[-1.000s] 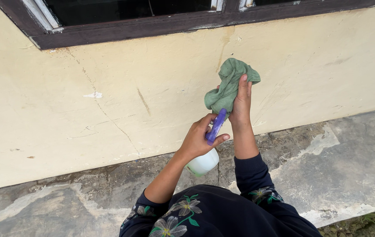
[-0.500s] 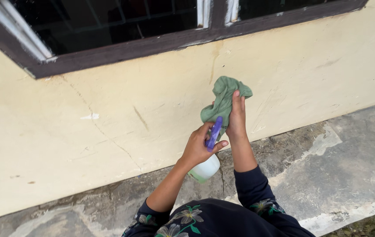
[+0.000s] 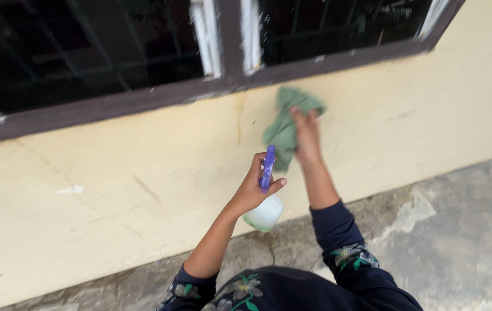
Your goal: The person cleans the glass of a window by spraying liquid from a bottle onto the surface and wiping it with a green cloth.
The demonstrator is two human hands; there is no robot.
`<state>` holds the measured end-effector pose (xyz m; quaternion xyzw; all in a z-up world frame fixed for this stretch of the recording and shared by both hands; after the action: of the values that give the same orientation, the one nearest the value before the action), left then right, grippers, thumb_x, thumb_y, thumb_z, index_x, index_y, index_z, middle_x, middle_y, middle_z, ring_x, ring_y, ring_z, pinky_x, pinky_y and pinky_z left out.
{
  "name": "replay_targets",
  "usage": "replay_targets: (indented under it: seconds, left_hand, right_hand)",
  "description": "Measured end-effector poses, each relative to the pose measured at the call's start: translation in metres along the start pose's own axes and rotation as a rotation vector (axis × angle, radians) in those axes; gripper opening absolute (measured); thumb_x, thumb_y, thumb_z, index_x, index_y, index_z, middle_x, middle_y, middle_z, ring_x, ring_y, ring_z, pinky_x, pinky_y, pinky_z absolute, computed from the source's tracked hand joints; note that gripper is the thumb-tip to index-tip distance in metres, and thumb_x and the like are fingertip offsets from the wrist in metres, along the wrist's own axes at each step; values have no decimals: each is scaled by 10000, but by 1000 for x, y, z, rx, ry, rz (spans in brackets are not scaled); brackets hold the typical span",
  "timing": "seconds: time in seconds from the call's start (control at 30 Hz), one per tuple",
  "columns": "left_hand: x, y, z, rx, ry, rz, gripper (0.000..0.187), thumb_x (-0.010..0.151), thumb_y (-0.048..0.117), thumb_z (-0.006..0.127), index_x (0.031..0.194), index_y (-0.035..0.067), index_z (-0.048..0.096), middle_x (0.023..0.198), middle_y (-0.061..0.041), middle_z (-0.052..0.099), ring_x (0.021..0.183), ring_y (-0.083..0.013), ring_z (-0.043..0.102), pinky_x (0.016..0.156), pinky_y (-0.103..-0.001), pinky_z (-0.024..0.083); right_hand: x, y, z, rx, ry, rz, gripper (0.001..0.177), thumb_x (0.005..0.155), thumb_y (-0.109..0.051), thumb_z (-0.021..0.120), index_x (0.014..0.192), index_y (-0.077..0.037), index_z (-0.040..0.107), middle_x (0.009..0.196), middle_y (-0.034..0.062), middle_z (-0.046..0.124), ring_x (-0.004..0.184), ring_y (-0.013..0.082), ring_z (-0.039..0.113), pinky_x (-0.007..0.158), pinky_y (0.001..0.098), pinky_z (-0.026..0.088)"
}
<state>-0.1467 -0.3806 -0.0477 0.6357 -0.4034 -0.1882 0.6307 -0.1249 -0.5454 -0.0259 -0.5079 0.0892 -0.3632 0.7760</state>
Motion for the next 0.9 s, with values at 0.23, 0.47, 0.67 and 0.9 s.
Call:
replay_targets:
  seconds: [0.23, 0.47, 0.67, 0.9]
  left_hand:
    - [74, -9, 47, -125, -218, -7, 662, 643, -27, 534, 1178, 114, 171, 733, -41, 421, 670, -113, 445, 632, -264, 395]
    - [131, -11, 73, -131, -132, 35, 673, 621, -34, 553, 1156, 124, 176, 757, -37, 416, 707, -118, 447, 664, -296, 396]
    - [166, -10, 76, -73, -76, 131, 714, 713, 44, 641, 1218, 120, 142, 782, -17, 419, 735, -95, 446, 709, -264, 391]
    - [196, -8, 77, 3, -47, 78, 711, 747, 145, 702, 1267, 100, 218, 735, -25, 435, 665, -82, 456, 707, -251, 407]
  right_hand:
    - [197, -117, -103, -253, 432, -716, 385, 932, -190, 498, 1222, 34, 380, 1180, 139, 492, 1063, 240, 499, 948, 351, 393]
    - [171, -37, -29, -1168, -406, -1180, 497, 713, -169, 640, 1116, 7, 408, 1291, 236, 373, 1246, 387, 308, 1074, 479, 159]
    - [237, -135, -134, -876, 368, -893, 393, 945, -180, 498, 1174, 121, 390, 1228, 282, 395, 1184, 390, 354, 1021, 437, 245]
    - [192, -96, -51, -1057, -393, -1054, 471, 618, -57, 481, 1041, 152, 473, 1258, 288, 381, 1170, 420, 356, 995, 438, 255]
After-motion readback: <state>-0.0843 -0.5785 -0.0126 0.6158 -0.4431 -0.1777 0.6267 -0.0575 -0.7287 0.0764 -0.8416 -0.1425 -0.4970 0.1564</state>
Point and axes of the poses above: each hand's wrist, its own x-axis towards the middle knuckle, its own z-axis out of the palm, y = z × x, the point moved 8 cm from there along x, towards the middle knuckle
